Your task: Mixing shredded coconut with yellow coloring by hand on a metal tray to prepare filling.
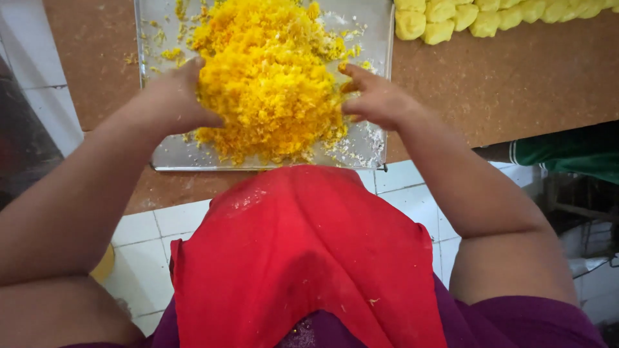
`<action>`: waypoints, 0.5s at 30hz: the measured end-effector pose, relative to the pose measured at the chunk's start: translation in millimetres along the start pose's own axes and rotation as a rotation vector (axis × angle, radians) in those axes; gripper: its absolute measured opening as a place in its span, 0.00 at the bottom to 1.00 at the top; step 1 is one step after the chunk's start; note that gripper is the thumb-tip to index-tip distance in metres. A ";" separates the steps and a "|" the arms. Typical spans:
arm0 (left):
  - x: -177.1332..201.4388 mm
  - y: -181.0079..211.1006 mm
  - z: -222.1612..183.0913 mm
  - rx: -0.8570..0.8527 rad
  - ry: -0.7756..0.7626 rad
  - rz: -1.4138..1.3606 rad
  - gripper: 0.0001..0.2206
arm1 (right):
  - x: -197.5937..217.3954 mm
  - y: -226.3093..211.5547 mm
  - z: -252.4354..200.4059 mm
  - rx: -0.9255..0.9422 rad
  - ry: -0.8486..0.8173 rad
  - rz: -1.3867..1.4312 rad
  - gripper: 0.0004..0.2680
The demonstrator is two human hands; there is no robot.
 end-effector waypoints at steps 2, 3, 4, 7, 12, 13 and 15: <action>-2.0 9.5 -9.6 0.161 -0.082 -0.035 0.55 | -16.2 5.0 11.8 -0.104 -0.023 0.161 0.35; -0.5 21.8 -18.4 0.181 -0.168 -0.181 0.50 | -25.2 5.0 21.6 -0.103 0.023 0.324 0.33; 1.0 34.4 -28.0 0.197 -0.254 -0.328 0.45 | -34.4 4.7 30.8 -0.102 0.069 0.487 0.31; -20.0 45.7 13.9 0.134 -0.250 -0.387 0.44 | -57.5 19.2 81.2 0.030 0.029 0.681 0.23; 1.2 52.5 8.9 0.020 -0.185 -0.514 0.40 | -35.4 -15.4 61.7 0.285 -0.024 0.257 0.27; 18.0 56.2 -13.4 -0.001 -0.144 -0.355 0.34 | -26.5 -27.4 50.3 0.394 -0.056 -0.082 0.34; 36.0 54.1 -39.4 -0.002 -0.131 -0.278 0.30 | -16.2 -32.0 29.4 0.388 -0.083 -0.065 0.32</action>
Point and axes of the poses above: each hand's wrist, its own z-axis towards the middle knuckle, its own x-axis out of the back of the hand, y = z × x, the point moved 3 cm from there along z, towards the middle knuckle, and after that the axes turned 15 degrees about x, right-handed, at the moved point
